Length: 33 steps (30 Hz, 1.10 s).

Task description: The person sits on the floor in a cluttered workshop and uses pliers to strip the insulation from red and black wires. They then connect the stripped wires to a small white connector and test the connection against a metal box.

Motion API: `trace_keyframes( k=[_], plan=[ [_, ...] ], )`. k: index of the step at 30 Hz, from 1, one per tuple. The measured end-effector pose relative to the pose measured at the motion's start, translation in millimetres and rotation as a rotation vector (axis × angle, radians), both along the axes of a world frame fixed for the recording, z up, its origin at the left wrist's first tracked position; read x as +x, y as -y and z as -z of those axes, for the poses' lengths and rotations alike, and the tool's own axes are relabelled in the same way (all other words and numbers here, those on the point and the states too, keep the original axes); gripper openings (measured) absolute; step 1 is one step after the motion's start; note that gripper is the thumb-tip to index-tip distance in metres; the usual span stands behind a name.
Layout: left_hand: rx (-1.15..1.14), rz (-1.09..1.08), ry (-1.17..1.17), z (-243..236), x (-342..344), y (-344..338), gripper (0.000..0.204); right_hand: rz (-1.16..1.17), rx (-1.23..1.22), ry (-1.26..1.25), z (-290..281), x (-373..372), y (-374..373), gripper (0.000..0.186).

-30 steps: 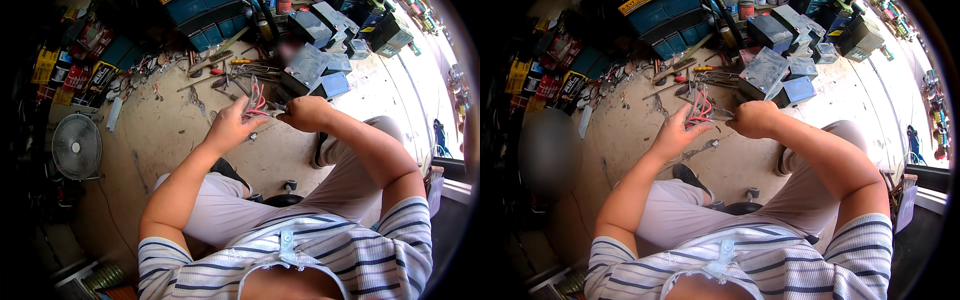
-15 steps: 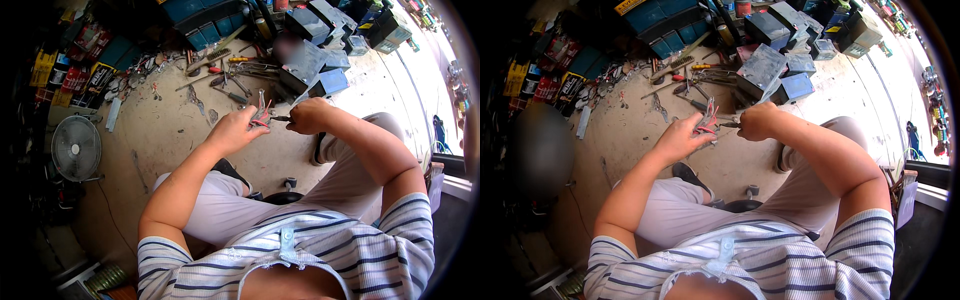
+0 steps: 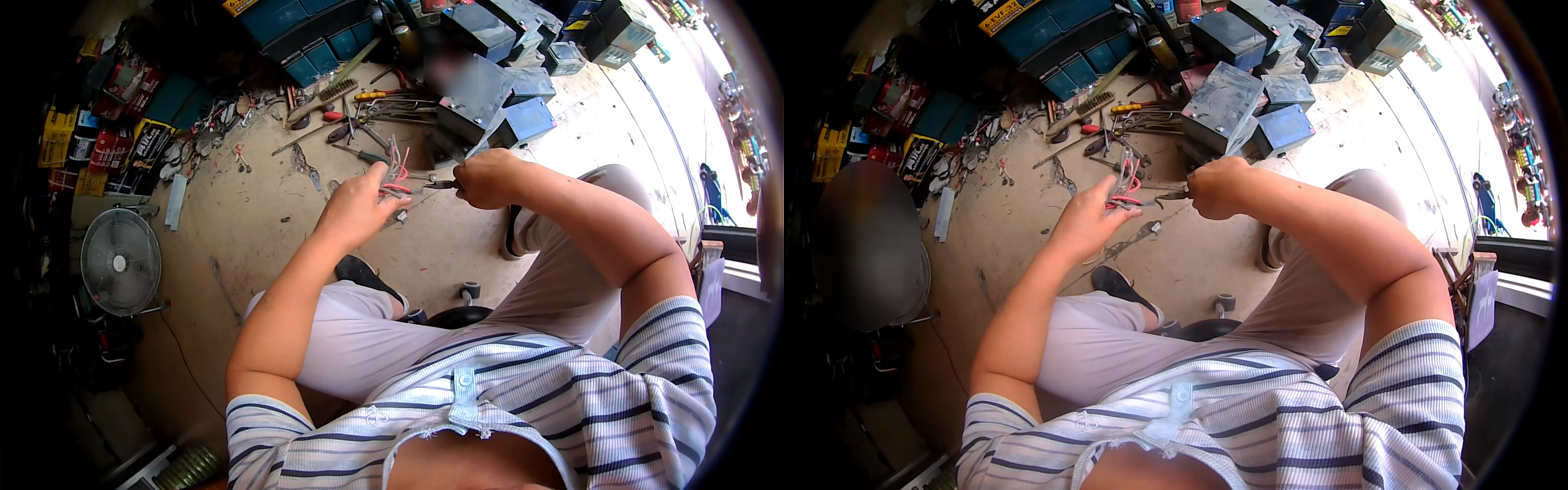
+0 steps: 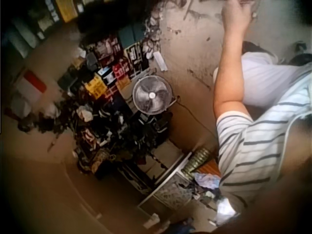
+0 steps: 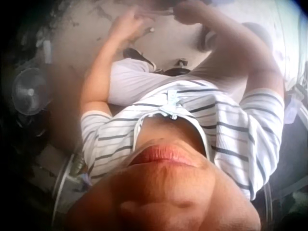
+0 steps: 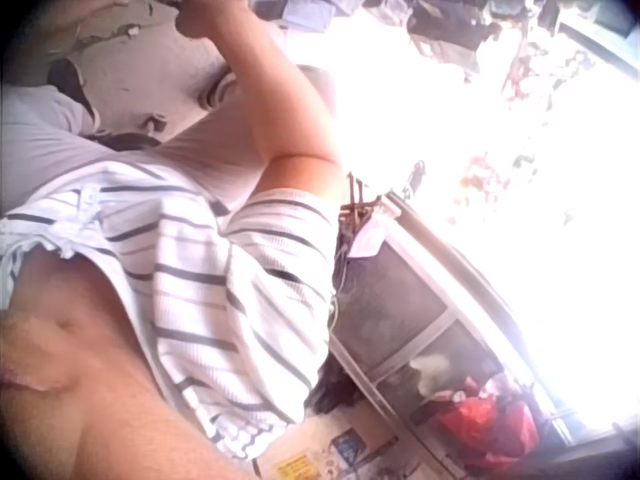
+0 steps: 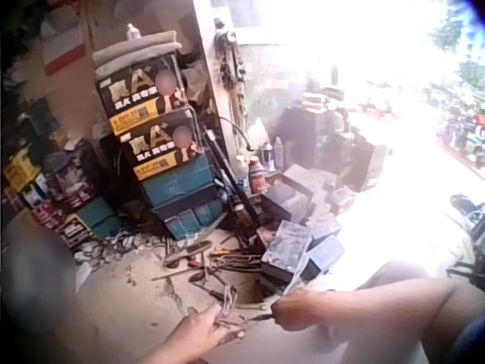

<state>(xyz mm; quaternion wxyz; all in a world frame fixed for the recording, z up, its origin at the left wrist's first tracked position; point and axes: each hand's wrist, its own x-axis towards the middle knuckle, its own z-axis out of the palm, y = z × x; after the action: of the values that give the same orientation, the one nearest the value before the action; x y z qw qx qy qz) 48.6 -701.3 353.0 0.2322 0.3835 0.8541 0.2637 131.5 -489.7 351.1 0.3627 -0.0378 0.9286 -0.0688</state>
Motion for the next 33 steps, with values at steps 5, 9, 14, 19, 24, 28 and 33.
trace_keyframes(
  k=[5, 9, 14, 19, 24, 28, 33],
  plan=[
    [0.008, -0.027, 0.064, -0.8, -0.3, 0.1, 0.035, -0.025, 0.025, -0.018, 5.0, -0.6, -2.8, 0.027],
    [0.000, 0.003, 0.012, -1.8, -0.3, 2.4, 0.034, 0.026, -0.024, -0.085, 9.5, -0.6, -7.9, 0.023],
    [-0.042, 0.034, 0.048, -4.9, 3.2, 4.3, 0.034, 0.235, -0.155, -0.403, -3.8, -15.1, -38.8, 0.034],
    [-0.079, 0.123, 0.122, -2.0, 10.0, 4.8, 0.033, 0.578, -0.407, -0.549, -13.9, -25.6, -70.3, 0.032],
    [-0.063, 0.183, 0.081, 4.2, 12.9, 9.0, 0.032, 0.702, -0.487, -0.543, 6.3, -38.8, -87.8, 0.031],
    [-0.099, 0.190, 0.069, -1.6, 13.4, 7.5, 0.033, 0.932, -0.692, -0.580, 7.8, -42.0, -103.4, 0.033],
    [-0.087, 0.192, 0.071, -2.5, 15.3, 10.8, 0.033, 0.882, -0.851, -0.999, -9.6, -43.1, -101.9, 0.029]
  ],
)
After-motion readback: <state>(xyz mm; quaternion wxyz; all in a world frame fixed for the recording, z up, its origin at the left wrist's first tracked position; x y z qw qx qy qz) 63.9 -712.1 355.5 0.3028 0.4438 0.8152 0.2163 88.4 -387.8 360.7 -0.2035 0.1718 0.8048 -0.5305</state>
